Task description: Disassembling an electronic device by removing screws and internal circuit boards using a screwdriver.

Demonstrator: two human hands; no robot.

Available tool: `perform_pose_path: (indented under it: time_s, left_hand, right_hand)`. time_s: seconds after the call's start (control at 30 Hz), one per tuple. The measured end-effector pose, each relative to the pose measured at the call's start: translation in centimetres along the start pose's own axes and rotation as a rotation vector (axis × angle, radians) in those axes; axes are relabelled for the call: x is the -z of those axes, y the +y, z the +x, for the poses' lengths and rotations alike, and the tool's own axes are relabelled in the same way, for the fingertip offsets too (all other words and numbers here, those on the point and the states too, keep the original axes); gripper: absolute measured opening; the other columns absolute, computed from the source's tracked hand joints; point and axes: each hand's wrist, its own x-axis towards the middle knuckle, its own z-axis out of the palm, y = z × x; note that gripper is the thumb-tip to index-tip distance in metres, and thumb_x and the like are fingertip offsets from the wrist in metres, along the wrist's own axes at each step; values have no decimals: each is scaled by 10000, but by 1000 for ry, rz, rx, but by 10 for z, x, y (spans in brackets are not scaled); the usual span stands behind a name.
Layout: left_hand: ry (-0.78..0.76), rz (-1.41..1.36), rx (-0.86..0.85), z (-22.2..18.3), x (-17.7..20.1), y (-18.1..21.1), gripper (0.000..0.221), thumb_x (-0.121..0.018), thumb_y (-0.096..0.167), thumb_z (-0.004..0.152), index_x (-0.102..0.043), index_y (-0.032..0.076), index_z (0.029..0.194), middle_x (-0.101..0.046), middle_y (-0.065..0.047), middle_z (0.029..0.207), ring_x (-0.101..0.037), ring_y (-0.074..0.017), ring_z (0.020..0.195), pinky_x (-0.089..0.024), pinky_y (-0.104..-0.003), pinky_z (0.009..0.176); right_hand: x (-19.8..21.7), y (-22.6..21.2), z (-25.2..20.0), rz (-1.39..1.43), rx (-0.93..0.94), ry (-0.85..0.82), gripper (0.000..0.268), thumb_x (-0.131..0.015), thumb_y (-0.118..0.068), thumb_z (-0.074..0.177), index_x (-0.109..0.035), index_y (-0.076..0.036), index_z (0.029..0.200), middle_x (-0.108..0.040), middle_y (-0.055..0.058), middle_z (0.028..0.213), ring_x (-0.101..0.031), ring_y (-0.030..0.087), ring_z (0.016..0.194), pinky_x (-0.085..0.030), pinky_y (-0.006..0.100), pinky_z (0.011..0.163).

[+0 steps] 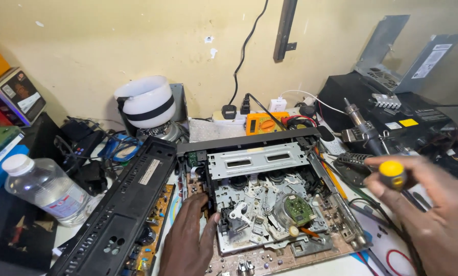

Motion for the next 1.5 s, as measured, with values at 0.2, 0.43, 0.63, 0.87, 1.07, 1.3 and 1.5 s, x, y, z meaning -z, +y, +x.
perform_pose_path:
  time_s: [0.2,0.43,0.63,0.87,1.07,1.3,1.5]
  left_hand:
    - [98,74,-32,5,-3,-5,546,-473,500,969,-540,185,1410,-545,-22,1476,-537,-255,1360,-481,-471,1022]
    - [146,81,-41,7,-10,-8,593,-467,543,945,-549,186,1411,-555,-31,1473,-573,-259,1327,-512,-477,1020]
    - [143,65,-33,7,-13,-9,586,-478,548,938,-556,201,1404,-546,-13,1477,-566,-259,1331,-523,-497,1029]
    - [183,57,-5,4,-13,-2,546,-504,524,930,-583,230,1383,-559,11,1447,-603,-249,1283,-545,-471,1086]
    - [206,105,5,5,-14,-5,544,-523,543,916,-611,241,1358,-596,37,1430,-630,-214,1265,-541,-447,1006]
    - [250,67,-52,3,-13,0,494,-553,482,930,-640,183,1314,-628,1,1380,-653,-225,1225,-564,-419,997]
    - [226,44,-47,15,-27,-27,584,-570,476,902,-574,178,1405,-564,-50,1446,-622,-302,1259,-586,-440,1068]
  right_hand:
    - [18,-12,15,567,73,167,265,-471,-28,1076,-326,81,1269,-650,314,969,-696,385,613,-634,392,598]
    - [-20,5,28,687,38,104,247,-563,-75,1008,-416,5,1190,-577,194,977,-733,258,845,-699,348,577]
    - [-30,13,32,558,-28,-3,259,-580,-163,994,-454,-24,1172,-709,153,914,-748,232,581,-649,299,578]
    - [-32,18,37,556,-43,-8,252,-579,-153,997,-447,-26,1170,-712,179,898,-734,240,541,-623,295,540]
    - [-33,18,39,573,-67,-10,253,-580,-149,994,-453,-25,1174,-702,173,880,-707,233,537,-626,303,543]
    - [-19,10,43,409,-60,-72,275,-676,-175,934,-606,-70,1178,-707,53,911,-643,119,744,-592,250,715]
    - [-7,0,57,431,186,-127,606,-714,-33,846,-498,-75,1410,-592,105,1394,-670,157,1126,-542,249,987]
